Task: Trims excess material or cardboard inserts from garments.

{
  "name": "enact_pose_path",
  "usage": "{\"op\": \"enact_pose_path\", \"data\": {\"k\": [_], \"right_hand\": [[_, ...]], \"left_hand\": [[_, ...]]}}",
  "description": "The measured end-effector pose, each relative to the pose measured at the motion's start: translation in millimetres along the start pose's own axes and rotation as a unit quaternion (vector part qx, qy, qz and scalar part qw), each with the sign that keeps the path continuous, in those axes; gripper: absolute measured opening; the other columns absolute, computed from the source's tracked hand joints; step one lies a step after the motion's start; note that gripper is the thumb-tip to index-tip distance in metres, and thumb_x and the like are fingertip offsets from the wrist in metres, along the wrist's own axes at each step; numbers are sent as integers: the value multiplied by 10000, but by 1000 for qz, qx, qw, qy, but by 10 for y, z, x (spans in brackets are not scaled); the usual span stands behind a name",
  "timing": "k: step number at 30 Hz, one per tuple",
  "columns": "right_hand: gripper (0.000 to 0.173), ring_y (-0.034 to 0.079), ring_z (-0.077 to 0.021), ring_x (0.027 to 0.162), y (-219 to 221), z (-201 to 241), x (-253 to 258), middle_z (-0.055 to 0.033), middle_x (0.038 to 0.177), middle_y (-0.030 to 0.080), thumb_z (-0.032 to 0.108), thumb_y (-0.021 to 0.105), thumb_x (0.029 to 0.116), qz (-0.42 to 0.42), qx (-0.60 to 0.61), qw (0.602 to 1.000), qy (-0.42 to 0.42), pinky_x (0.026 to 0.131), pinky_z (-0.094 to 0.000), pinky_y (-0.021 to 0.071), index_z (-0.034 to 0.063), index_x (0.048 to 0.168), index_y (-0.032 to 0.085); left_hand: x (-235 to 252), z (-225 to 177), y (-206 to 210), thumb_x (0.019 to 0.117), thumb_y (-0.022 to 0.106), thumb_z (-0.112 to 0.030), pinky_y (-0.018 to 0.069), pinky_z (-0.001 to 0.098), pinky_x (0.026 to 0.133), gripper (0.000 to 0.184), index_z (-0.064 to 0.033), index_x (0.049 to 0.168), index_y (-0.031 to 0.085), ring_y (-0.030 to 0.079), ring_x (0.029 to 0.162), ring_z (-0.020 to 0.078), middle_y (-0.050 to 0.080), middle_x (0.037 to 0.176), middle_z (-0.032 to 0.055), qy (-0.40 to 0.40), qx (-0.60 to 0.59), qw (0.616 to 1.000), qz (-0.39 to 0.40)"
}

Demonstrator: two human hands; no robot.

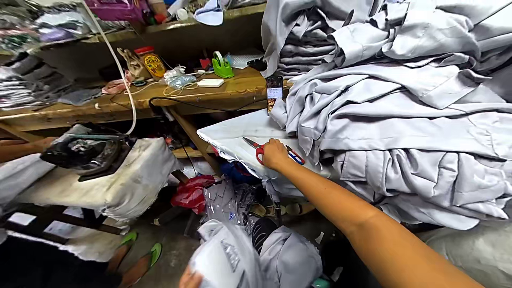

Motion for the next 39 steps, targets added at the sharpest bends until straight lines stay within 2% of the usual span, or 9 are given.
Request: {"op": "enact_pose_path", "data": {"k": [5, 9, 11, 15, 18, 22, 26, 34, 39], "right_hand": [[432, 641, -441, 1096, -238, -6, 142, -305, 1111, 657, 323, 645, 977, 50, 86, 995, 27, 879, -645, 490, -108, 969, 668], [271, 589, -98, 602, -354, 40, -212, -74, 782, 649, 184, 633, 1011, 59, 429, 899, -65, 569, -263, 501, -47, 1139, 571], [256, 521, -26, 519, -259, 24, -606, 3, 676, 594, 120, 714, 944, 93, 518, 842, -117, 507, -190, 460, -21, 1122, 595], [356, 529, 19, 583, 19, -88, -1402, 54, 693, 620, 303, 870, 804, 126, 386, 902, -145, 559, -181, 457, 18, 947, 712], [391, 579, -131, 685, 186, -231, -1704, -65, 739, 634, 353, 828, 810, 101, 276, 942, -162, 654, -360, 468, -4, 881, 685], [201, 604, 37, 698, 245, -568, -1808, -3, 796, 689, 157, 763, 875, 85, 373, 917, -114, 672, -156, 515, -19, 954, 704], [122, 608, 18, 673, 262, -772, -1853, -4, 763, 684, 107, 725, 833, 50, 341, 935, -80, 649, -186, 517, 7, 897, 700], [461, 587, 81, 666, 415, -765, -1974, 82, 756, 683, 455, 886, 722, 0, 389, 915, -110, 620, -127, 492, 59, 899, 728], [224, 575, 61, 681, 440, -741, -1917, 22, 758, 673, 215, 784, 832, 53, 364, 920, -139, 640, -137, 479, 9, 883, 711]], "left_hand": [[25, 500, 422, 986, 314, -4, 604, 216, 773, 415, -152, 1059, 694, 718, 830, 2, 773, 918, -73, -102, -86, 991, -29], [67, 646, 564, 1004, 339, 16, 610, 217, 754, 360, -80, 1095, 674, 723, 802, 21, 771, 901, -43, -101, -65, 992, -33], [114, 685, 638, 1016, 351, -14, 604, 203, 730, 319, -69, 1088, 657, 711, 777, 12, 754, 879, -54, -91, -30, 995, -35], [214, 802, 807, 1027, 375, -59, 577, 194, 780, 273, -46, 1084, 641, 675, 819, -8, 709, 902, -84, -55, 34, 998, 28], [256, 862, 998, 1035, 373, -76, 570, 207, 802, 256, -50, 1086, 622, 664, 828, -11, 694, 899, -97, -56, 35, 994, 88], [240, 967, 1148, 1019, 374, -47, 566, 220, 800, 243, -48, 1050, 614, 654, 831, 0, 671, 891, -83, -79, 26, 989, 123], [179, 1031, 1220, 1030, 413, -56, 551, 209, 780, 214, -75, 1013, 626, 636, 819, -13, 655, 878, -98, -61, 15, 983, 174], [159, 1034, 1196, 1054, 477, -120, 564, 224, 803, 169, -104, 1037, 644, 655, 846, 2, 679, 915, -98, -56, -22, 980, 191], [210, 1054, 1091, 1028, 511, -152, 566, 235, 817, 190, -136, 1033, 699, 671, 866, 17, 714, 937, -77, -98, -88, 975, 180]]}}
Point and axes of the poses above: each hand's wrist, its own x-axis towards the middle knuckle, its own y-axis out of the palm, z = x × y, the point moved 4 cm from there along x, towards the middle knuckle
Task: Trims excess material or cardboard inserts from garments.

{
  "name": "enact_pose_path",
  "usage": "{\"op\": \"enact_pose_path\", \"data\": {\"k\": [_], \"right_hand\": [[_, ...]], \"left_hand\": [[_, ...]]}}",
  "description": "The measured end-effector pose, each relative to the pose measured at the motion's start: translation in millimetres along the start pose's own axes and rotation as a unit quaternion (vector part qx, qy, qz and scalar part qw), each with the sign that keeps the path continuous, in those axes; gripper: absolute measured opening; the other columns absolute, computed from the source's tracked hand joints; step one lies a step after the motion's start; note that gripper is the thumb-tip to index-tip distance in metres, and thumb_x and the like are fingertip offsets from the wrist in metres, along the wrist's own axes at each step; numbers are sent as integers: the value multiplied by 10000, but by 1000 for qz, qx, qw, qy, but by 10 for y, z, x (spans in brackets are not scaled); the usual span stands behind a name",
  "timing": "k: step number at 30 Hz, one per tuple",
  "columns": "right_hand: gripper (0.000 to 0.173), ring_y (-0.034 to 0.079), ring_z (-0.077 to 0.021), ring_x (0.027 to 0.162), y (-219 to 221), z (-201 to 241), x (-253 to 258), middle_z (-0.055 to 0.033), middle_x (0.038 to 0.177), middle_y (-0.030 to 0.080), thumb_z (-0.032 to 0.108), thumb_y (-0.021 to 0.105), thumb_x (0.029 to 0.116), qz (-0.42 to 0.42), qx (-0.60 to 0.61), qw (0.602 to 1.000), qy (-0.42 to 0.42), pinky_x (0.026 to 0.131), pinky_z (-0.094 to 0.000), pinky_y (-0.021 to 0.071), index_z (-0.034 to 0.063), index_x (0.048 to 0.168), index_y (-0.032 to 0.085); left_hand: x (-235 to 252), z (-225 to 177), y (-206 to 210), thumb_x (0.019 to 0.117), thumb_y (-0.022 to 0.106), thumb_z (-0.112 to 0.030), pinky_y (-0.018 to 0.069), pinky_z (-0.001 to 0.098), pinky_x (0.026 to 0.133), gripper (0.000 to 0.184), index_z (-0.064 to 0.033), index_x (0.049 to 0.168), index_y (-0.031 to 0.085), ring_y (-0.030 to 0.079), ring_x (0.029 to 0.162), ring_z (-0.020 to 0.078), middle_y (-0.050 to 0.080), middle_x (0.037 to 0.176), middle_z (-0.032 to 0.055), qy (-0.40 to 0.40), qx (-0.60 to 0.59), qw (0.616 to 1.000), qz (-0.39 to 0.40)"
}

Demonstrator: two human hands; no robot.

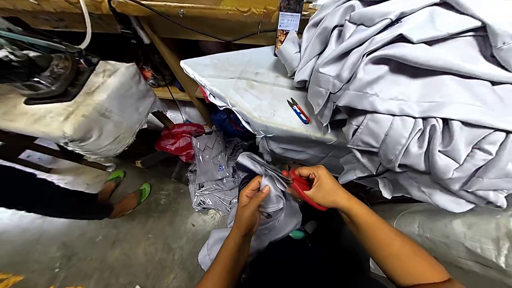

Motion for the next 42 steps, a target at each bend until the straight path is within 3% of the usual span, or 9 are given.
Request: {"op": "enact_pose_path", "data": {"k": [8, 11, 14, 17, 21, 24, 28, 37, 42], "right_hand": [[59, 534, 78, 581, -274, -59, -32, 112, 656, 599, 90, 699, 786, -135, 49, 989, -25, 549, -123, 455, 85, 831, 661], [67, 556, 85, 620, -323, 35, -69, 99, 697, 628, 80, 697, 790, -100, 34, 992, -63, 582, -114, 477, 74, 848, 663], [112, 567, 76, 696, -286, 150, -77, 30, 762, 659, 85, 698, 818, -33, 15, 989, -141, 639, -112, 475, -5, 883, 680], [126, 552, 62, 698, -275, 258, -81, -4, 738, 632, 90, 686, 833, -6, 26, 977, -210, 630, -106, 442, -27, 857, 646], [89, 542, 112, 679, -465, 210, -166, 104, 745, 624, 103, 684, 840, -100, 72, 974, -188, 618, -83, 456, 23, 875, 666], [65, 516, 113, 626, -483, 47, -224, 149, 721, 593, 109, 679, 845, -136, 103, 978, -122, 569, -89, 437, 60, 886, 664], [314, 503, 102, 594, -304, -125, -279, 154, 680, 579, 377, 778, 881, -111, 124, 982, -93, 546, -107, 426, 82, 871, 671], [82, 502, 115, 579, -306, -18, -316, 129, 673, 598, 116, 705, 841, -269, 81, 954, -106, 539, -80, 425, 40, 850, 676], [51, 532, 107, 579, -139, 12, -336, 170, 678, 617, 85, 713, 838, -251, 188, 943, -114, 538, -95, 448, 109, 867, 679]], "left_hand": [[-54, -133, -429, 980, 534, -163, 495, 175, 667, 186, -82, 872, 663, 578, 714, -44, 617, 777, -98, -28, 308, 950, 41], [-17, -537, -450, 1001, 576, -477, 521, 341, 938, 482, -41, 1198, 630, 598, 1144, 114, 637, 1230, 75, 97, 462, 881, -35], [184, -846, -199, 937, 558, -677, 274, 515, 1213, 703, -148, 1399, 522, 295, 1512, 258, 419, 1573, 82, 205, 526, 825, 19], [474, -694, -77, 902, 551, -740, 57, 689, 1214, 799, -161, 1452, 555, 171, 1564, 328, 442, 1594, 30, 207, 549, 794, 159], [582, -391, -234, 910, 568, -712, 269, 533, 1226, 702, -101, 1225, 709, 618, 1220, 91, 729, 1180, 0, 110, 444, 848, 267], [515, -169, -194, 987, 631, -454, 487, 328, 975, 418, -60, 901, 740, 656, 897, 46, 718, 858, 2, 104, 409, 877, 228], [430, 58, -167, 977, 635, -357, 485, 245, 642, 387, -76, 714, 680, 576, 662, 14, 623, 686, -34, 82, 417, 901, 89], [230, -184, -108, 847, 785, -369, 429, 132, 540, 496, 0, 1149, 649, 486, 569, -47, 588, 722, -87, 116, 462, 878, -48], [8, 19, -25, 996, 540, -560, 502, 147, 640, 519, -89, 1178, 661, 582, 684, -53, 664, 832, -121, 7, 226, 974, -4]]}}
Point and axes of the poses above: each hand's wrist, its own x-axis towards the middle knuckle, its own y-axis out of the palm, z = x × y, the point moved 4 cm from there along x, towards the middle knuckle
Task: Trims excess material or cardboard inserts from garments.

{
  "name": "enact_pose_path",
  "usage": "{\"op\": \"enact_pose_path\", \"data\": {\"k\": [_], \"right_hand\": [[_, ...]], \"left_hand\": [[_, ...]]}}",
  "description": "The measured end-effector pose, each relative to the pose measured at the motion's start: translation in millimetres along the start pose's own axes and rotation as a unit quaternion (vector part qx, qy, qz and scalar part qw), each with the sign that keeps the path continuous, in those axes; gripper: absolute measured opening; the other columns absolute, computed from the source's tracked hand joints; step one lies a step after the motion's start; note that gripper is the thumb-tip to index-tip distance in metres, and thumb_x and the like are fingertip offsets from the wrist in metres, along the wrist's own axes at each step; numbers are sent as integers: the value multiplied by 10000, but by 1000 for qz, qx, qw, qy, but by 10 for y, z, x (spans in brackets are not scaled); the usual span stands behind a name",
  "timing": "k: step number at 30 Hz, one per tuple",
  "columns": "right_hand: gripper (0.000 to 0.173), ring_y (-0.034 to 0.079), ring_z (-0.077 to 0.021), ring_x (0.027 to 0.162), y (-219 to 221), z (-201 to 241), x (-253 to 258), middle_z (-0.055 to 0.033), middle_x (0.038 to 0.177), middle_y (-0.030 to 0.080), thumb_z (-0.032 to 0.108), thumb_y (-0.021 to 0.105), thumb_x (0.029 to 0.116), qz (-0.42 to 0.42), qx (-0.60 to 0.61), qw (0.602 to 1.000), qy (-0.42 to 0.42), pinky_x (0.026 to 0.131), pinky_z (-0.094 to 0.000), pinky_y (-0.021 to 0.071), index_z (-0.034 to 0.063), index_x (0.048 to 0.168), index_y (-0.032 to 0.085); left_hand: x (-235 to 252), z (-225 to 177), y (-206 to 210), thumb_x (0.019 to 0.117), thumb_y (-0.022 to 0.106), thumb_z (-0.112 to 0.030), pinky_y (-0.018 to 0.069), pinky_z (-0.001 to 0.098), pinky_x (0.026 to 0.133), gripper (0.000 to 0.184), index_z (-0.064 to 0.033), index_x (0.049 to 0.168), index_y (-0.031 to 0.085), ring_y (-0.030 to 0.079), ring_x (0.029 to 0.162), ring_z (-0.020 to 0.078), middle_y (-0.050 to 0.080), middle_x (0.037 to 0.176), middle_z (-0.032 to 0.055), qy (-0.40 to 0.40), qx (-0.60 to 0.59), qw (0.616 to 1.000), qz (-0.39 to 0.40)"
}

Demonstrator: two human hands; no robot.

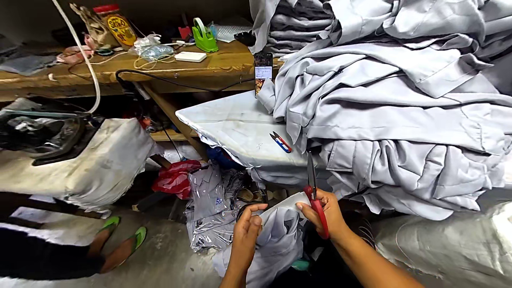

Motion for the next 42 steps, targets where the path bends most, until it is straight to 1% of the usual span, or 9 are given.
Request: {"op": "enact_pose_path", "data": {"k": [3, 7, 9, 10, 13, 23, 25, 30, 42], "right_hand": [[63, 584, 89, 638, 95, 0, -59, 168, 725, 653, 88, 713, 848, 12, 49, 999, -1, 592, -114, 495, 140, 878, 694], [97, 679, 5, 676, 140, 21, -71, 97, 757, 718, 52, 667, 863, -38, 129, 988, 74, 651, -192, 580, 139, 902, 683], [91, 692, -27, 660, 135, 27, -66, 58, 747, 726, 29, 631, 876, -65, 150, 981, 104, 637, -216, 593, 109, 902, 664], [93, 692, -25, 654, 120, 33, -60, 58, 741, 724, 24, 626, 881, -67, 143, 982, 102, 630, -213, 593, 109, 894, 661], [144, 687, 1, 669, 58, 75, -12, 93, 746, 721, 1, 638, 878, -45, 101, 991, 69, 647, -197, 591, 136, 883, 685], [125, 618, 24, 563, -109, 33, 17, 119, 662, 664, 32, 664, 878, -19, 19, 995, 97, 549, -164, 536, 147, 829, 676], [82, 542, 48, 531, -232, 13, -6, 157, 649, 596, 182, 700, 921, 44, -21, 993, 106, 512, -148, 480, 156, 859, 653], [712, 475, 66, 616, -629, -52, -284, 112, 726, 538, 781, 575, 859, 226, -229, 935, 152, 561, -146, 413, 78, 960, 635], [697, 440, 48, 579, -505, -152, -355, 106, 662, 489, 806, 566, 850, 292, -209, 919, 162, 534, -159, 374, 111, 864, 621]], "left_hand": [[-36, 151, 17, 849, 647, -696, 534, 183, 776, 533, -167, 846, 704, 628, 835, -70, 682, 862, -137, -26, 29, 999, -10], [91, 43, 15, 912, 658, -614, 244, 499, 1228, 560, -90, 1077, 764, 478, 1383, 181, 670, 1313, 62, 119, 110, 986, 38], [84, -70, 68, 918, 708, -491, 408, 350, 1158, 396, -113, 1032, 748, 639, 1135, 1, 745, 1091, -81, 81, 58, 995, 29], [72, -108, 117, 901, 736, -457, 542, 231, 973, 345, -133, 1021, 721, 674, 972, -46, 737, 988, -138, 49, 11, 998, 31], [46, -155, 241, 802, 838, -280, 595, 193, 731, 240, -132, 934, 703, 689, 769, -34, 724, 823, -143, -57, -68, 995, 35], [86, -129, 234, 949, 615, -81, 573, 196, 715, 104, -97, 876, 687, 667, 725, -30, 699, 771, -103, -80, -20, 997, 6], [98, -135, 180, 954, 609, -60, 577, 199, 703, 106, -89, 880, 679, 667, 710, -22, 698, 760, -98, -70, -23, 996, -44], [124, -145, 44, 952, 588, -36, 568, 188, 676, 126, -89, 869, 667, 652, 681, -35, 684, 732, -111, -47, -11, 990, -136], [78, -170, 240, 956, 580, -33, 557, 169, 674, 139, -90, 859, 662, 645, 685, -47, 677, 733, -115, -30, -14, 994, -106]]}}
Point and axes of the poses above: each hand's wrist, its own x-axis towards the middle knuckle, its own y-axis out of the palm, z = x × y, the point moved 4 cm from there along x, towards the middle knuckle
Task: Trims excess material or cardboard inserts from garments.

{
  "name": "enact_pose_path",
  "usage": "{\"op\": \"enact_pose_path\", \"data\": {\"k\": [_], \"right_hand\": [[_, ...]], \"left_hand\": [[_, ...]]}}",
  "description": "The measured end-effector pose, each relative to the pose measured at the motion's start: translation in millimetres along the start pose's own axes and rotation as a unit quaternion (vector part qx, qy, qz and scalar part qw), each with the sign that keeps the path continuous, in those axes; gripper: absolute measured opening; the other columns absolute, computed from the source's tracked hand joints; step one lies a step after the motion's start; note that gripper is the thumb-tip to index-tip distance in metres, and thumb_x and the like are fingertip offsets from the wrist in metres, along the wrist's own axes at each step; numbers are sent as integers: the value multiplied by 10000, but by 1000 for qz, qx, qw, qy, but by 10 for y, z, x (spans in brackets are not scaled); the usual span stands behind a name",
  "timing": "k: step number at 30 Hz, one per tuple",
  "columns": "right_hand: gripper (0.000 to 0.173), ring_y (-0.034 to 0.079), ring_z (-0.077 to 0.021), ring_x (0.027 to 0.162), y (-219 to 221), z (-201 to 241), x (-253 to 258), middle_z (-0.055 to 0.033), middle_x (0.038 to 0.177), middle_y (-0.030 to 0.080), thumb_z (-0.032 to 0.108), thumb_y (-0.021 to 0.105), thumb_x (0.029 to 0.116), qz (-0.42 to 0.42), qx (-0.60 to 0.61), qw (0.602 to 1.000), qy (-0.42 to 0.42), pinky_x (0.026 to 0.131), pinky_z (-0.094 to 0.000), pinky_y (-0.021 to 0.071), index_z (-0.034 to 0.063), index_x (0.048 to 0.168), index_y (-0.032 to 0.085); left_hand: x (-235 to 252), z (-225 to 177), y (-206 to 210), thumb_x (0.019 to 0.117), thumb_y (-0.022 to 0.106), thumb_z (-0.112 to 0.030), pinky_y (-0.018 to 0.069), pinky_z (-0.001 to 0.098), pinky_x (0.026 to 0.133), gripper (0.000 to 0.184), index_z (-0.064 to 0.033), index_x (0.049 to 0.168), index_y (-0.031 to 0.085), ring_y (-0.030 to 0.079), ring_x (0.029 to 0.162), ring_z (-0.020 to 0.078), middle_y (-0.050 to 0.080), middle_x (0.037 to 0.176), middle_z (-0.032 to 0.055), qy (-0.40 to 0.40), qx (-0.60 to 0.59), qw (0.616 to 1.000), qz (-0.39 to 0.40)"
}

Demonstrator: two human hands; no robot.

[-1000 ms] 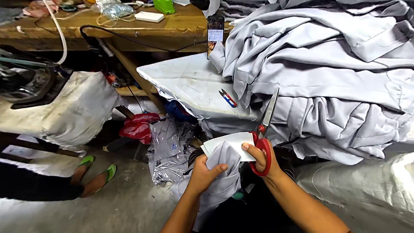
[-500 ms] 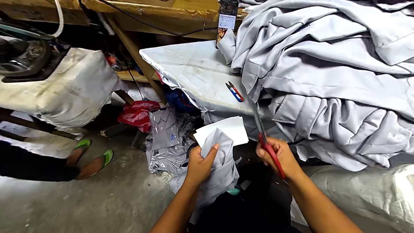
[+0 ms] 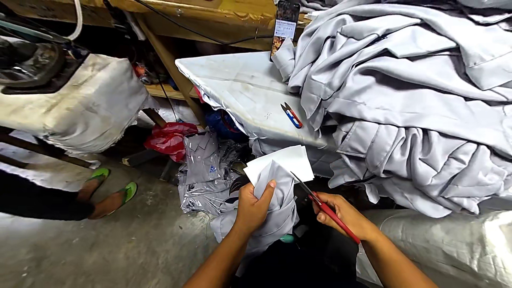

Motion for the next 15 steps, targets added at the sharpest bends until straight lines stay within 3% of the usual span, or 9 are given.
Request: {"op": "enact_pose_path", "data": {"k": [7, 15], "right_hand": [[671, 425, 70, 547, 28, 29, 57, 121, 630, 482, 785, 591, 851, -6, 17, 1000, -20, 505, -136, 350, 115, 824, 617], [624, 424, 72, 523, 39, -22, 33, 124, 603, 484, 738, 639, 858, -31, 32, 998, -42, 481, -135, 346, 119, 785, 615]], "left_hand": [[-28, -52, -45, 935, 656, -47, 581, 187, 713, 79, -108, 898, 691, 675, 731, -31, 712, 781, -120, 17, -48, 999, 8], [-29, -68, -43, 968, 605, -38, 583, 192, 718, 106, -91, 909, 677, 679, 730, -18, 711, 783, -101, -17, -46, 998, 29]]}}
Point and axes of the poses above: each hand's wrist, its own x-axis towards the middle knuckle, its own y-axis out of the palm, z = x × y, the point moved 4 cm from there along x, towards the middle knuckle
